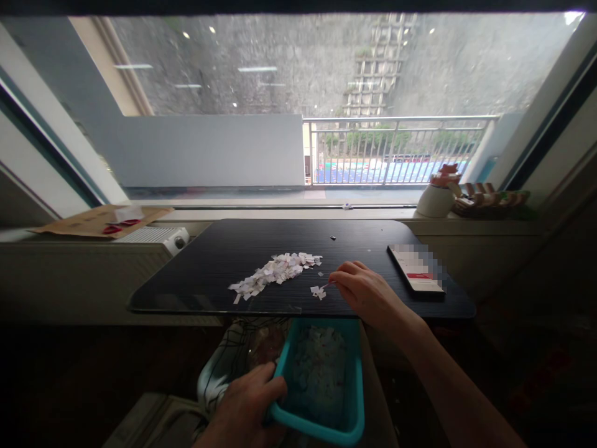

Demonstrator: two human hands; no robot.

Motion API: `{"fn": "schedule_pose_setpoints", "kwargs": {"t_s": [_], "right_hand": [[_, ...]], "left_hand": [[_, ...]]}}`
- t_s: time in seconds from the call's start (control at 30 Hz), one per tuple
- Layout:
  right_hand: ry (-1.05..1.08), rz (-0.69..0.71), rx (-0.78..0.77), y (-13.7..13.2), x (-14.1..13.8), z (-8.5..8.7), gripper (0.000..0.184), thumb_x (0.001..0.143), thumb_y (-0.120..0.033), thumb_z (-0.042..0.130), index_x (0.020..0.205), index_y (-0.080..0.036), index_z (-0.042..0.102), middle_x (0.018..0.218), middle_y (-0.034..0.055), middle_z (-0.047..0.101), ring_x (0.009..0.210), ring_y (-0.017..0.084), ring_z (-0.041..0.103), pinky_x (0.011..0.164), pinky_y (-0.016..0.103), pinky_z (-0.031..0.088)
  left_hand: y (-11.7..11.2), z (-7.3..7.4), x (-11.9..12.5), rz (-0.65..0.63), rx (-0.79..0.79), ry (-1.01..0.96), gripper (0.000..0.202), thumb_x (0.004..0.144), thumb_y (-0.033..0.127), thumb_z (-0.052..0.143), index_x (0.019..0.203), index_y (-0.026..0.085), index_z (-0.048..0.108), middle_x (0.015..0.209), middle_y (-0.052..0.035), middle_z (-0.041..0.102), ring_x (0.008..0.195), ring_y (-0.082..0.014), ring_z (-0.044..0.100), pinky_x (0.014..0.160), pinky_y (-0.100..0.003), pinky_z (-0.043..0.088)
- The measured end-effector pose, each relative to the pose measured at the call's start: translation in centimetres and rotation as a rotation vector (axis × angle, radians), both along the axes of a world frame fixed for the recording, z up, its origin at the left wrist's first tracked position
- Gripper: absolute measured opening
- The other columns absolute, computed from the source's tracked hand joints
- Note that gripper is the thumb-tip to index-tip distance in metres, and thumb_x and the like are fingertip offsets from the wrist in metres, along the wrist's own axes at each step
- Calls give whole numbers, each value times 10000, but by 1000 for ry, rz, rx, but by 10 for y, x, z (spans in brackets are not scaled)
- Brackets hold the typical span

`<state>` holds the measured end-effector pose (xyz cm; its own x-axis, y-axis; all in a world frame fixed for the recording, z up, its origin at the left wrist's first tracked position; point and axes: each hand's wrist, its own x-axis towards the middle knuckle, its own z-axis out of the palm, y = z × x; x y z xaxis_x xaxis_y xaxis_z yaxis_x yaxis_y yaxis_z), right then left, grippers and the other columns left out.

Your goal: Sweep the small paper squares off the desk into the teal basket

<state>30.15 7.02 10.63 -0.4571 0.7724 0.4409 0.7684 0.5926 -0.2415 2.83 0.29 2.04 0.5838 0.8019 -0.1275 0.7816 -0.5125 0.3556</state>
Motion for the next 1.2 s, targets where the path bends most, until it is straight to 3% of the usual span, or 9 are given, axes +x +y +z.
{"fn": "schedule_pose_setpoints", "kwargs": {"t_s": [0.3,0.6,0.77,0.93,1.2], "right_hand": [[110,42,-42,13,-7,-7,235,918,-210,434,1015,-210,648,983,69,653,914,181,597,789,295,477],[131,37,-189,-29,7,-6,232,938,-230,418,1022,-220,634,1010,70,637,929,181,584,787,280,472],[140,1,-145,-26,4,-8,226,935,-217,419,1017,-205,630,992,77,634,920,189,571,792,304,462],[123,80,-220,-34,-2,-2,222,938,-210,413,1020,-206,619,982,62,619,898,165,564,776,278,452],[134,13,-232,-42,3,-4,223,939,-215,410,1030,-197,612,963,64,612,868,163,568,750,272,445]], "left_hand": [[4,-2,-2,17,70,-116,165,612,156,592,720,219,485,822,-1,520,769,-185,509,589,-258,313],[2,-1,0,28,93,-158,159,634,158,604,708,218,476,804,7,512,756,-175,506,595,-262,301],[3,-3,1,26,76,-170,177,603,143,611,697,212,477,789,7,510,748,-172,503,577,-256,289],[4,-1,1,26,85,-200,173,616,130,602,696,208,470,785,9,504,746,-167,499,586,-253,292],[3,-1,1,20,83,-213,184,609,125,609,687,208,464,779,11,501,736,-166,494,578,-257,286]]}}
